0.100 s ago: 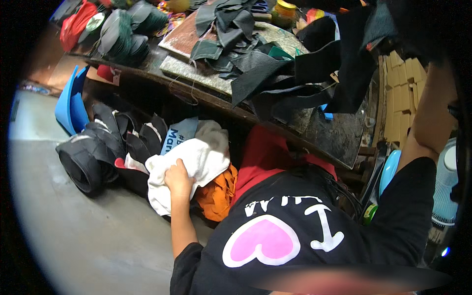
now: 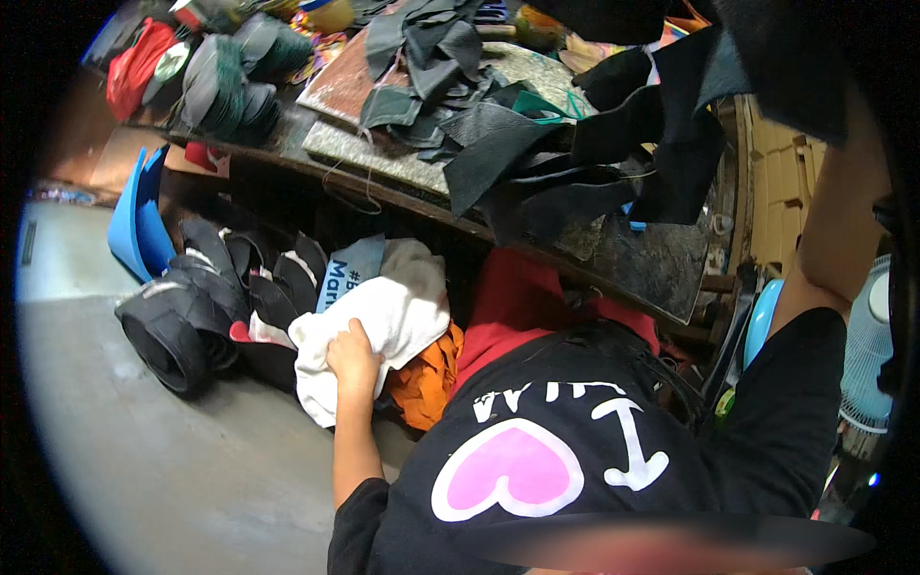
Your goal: The person repeatedly rubs the edges of small black leather pieces with a blue tool to smooth them, then places each piece back on the table. The person also briefly handles a white cloth and a pair of scissors.
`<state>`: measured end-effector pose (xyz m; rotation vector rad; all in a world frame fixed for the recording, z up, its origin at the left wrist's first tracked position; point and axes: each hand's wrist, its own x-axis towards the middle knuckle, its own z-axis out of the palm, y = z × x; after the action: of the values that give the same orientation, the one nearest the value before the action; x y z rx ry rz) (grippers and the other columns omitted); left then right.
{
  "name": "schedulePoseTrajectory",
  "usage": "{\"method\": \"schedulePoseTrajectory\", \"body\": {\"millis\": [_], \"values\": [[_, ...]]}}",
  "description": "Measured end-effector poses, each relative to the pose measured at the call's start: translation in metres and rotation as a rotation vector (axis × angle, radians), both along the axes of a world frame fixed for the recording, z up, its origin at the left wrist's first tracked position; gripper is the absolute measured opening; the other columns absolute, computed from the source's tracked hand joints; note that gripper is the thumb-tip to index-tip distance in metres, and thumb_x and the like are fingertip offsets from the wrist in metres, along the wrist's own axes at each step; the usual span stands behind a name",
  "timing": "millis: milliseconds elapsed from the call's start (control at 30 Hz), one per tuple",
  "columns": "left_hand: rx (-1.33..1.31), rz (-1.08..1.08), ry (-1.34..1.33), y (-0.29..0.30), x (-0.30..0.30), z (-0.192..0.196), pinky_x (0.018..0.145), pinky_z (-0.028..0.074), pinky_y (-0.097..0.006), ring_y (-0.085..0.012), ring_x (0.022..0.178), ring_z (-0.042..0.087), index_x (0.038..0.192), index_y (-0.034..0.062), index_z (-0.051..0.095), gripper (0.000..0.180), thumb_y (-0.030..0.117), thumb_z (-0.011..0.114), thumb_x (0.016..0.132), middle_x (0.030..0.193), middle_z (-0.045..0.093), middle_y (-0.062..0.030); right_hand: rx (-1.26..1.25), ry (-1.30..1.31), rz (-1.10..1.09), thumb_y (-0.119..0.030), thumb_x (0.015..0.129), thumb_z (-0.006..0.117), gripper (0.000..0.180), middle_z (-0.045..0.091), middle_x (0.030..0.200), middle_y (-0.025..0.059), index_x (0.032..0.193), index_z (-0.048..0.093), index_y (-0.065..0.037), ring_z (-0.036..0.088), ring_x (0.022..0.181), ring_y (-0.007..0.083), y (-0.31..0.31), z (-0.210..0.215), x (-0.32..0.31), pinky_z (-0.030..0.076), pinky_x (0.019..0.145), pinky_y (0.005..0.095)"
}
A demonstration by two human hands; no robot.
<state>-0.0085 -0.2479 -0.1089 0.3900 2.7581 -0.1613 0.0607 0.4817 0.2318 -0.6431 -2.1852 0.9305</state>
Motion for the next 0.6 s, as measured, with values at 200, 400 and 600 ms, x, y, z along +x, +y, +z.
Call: {"method": "schedulePoseTrajectory", "body": {"millis": [200, 400, 600], "values": [[-0.141, -0.089, 0.017, -0.02, -0.022, 0.007, 0.071, 0.053, -0.046, -0.0376, 0.081, 0.065, 0.102, 0.0046, 0.05, 0.054, 0.024, 0.082, 0.064, 0.089, 0.064, -0.0191, -0.046, -0.108, -0.067, -0.031, 0.096, 0.049, 0.023, 0.044, 0.071, -0.0013, 0.105, 0.052, -0.01, 0.044, 0.062, 0.0094, -0.007, -0.054, 0.035, 0.041, 0.057, 0.0273], [-0.09, -0.216, -0.175, -0.036, -0.034, -0.004, 0.069, 0.052, -0.049, -0.0408, 0.079, 0.066, 0.101, 0.0027, 0.048, 0.055, 0.029, 0.081, 0.066, 0.085, 0.066, -0.0232, -0.051, -0.101, -0.079, -0.032, 0.096, 0.049, 0.024, 0.045, 0.073, -0.0007, 0.106, 0.052, -0.01, 0.045, 0.063, 0.0098, -0.044, -0.069, 0.043, 0.042, 0.058, 0.0277], [-0.179, -0.174, -0.167, -0.029, -0.027, 0.005, 0.069, 0.053, -0.048, -0.0387, 0.08, 0.067, 0.1, 0.0034, 0.048, 0.054, 0.034, 0.079, 0.068, 0.083, 0.067, -0.0216, -0.054, -0.043, -0.067, -0.032, 0.096, 0.05, 0.024, 0.046, 0.074, -0.0001, 0.107, 0.052, -0.01, 0.046, 0.065, 0.0102, -0.07, -0.074, 0.038, 0.043, 0.059, 0.028]]}}
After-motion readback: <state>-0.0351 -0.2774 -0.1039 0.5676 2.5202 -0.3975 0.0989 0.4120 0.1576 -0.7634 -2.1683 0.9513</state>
